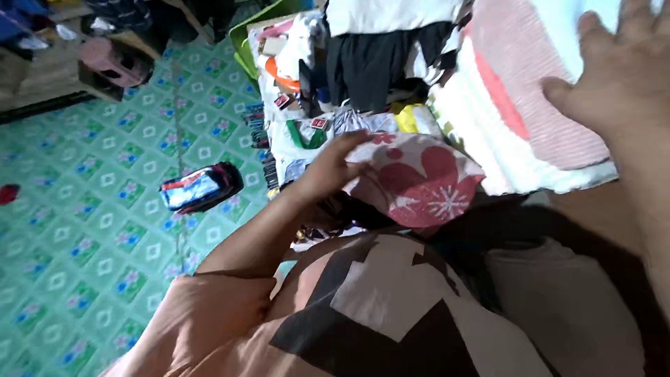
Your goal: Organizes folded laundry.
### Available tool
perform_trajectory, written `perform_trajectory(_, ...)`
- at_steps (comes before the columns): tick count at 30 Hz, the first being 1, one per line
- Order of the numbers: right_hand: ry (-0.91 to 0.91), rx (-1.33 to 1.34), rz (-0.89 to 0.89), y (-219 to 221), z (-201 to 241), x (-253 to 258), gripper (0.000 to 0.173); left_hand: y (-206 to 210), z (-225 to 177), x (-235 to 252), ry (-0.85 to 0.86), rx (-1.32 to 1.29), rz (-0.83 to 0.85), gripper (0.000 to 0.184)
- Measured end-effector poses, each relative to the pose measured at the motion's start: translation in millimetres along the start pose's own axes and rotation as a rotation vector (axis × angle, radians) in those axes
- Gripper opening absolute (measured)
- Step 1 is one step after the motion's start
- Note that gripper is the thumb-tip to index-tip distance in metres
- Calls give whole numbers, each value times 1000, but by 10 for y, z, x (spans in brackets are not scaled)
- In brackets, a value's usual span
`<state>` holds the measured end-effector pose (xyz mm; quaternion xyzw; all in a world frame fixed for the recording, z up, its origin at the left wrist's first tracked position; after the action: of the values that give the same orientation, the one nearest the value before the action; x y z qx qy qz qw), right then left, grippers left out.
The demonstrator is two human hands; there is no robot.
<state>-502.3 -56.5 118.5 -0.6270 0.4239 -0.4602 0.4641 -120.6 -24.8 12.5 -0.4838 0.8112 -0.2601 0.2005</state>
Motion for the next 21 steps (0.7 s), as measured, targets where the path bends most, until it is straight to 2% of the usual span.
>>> perform_trajectory(2, -112, 19, -72, -80, 315, -154, 61, -215, 356, -183, -243, -304, -127, 51)
perform_trajectory(4, -248, 97, -75, -49, 863, -489, 48, -252, 692, -418, -390, -647, -212, 47)
perform_trajectory(6, -276, 365, -11, 241, 1265, -864, 35, -155, 862, -656, -490, -960, -203, 41)
perform_trajectory(7, -192, 586, 31, 462, 1359, -1045, 37, -73, 851, -764, -537, -1089, -169, 37)
perform_trajectory(8, -36, 808, 54, 700, 1403, -1239, 47, 27, 796, -864, -583, -1179, -110, 37)
perform_trajectory(10, 437, 1221, 60, 1136, 1432, -1628, 73, 270, 640, -1020, -651, -1270, 36, 45)
perform_trajectory(11, 650, 1370, 52, 1314, 1444, -1774, 79, 401, 595, -1034, -669, -1289, 109, 47)
perform_trajectory(12, 821, 1477, 54, 1474, 1465, -1895, 77, 520, 553, -1017, -697, -1303, 145, 47)
perform_trajectory(13, 923, 1568, 65, 1614, 1519, -1990, 67, 623, 512, -988, -733, -1315, 150, 45)
perform_trajectory(15, 1007, 1808, 84, 1778, 1687, -2070, 42, 763, 462, -918, -798, -1342, 107, 49)
perform_trajectory(16, 1038, 1964, 101, 1769, 1770, -2049, 36, 798, 440, -876, -828, -1355, 67, 48)
perform_trajectory(18, 1085, 2148, 50, 1702, 1845, -1971, 33, 818, 420, -809, -873, -1378, 42, 48)
perform_trajectory(21, 982, 2168, -60, 1533, 1732, -1807, 28, 814, 414, -734, -872, -1421, 115, 53)
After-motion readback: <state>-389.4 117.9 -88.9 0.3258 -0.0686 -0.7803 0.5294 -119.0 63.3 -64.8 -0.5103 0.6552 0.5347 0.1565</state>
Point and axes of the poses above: each hand's wrist, its own x-axis towards the middle knuckle, its own y-axis out of the palm, z = x × y, the point moved 4 cm from there along x, towards the middle knuckle, and after that the axes turned 10 degrees about -y, right-handed, at the moved point
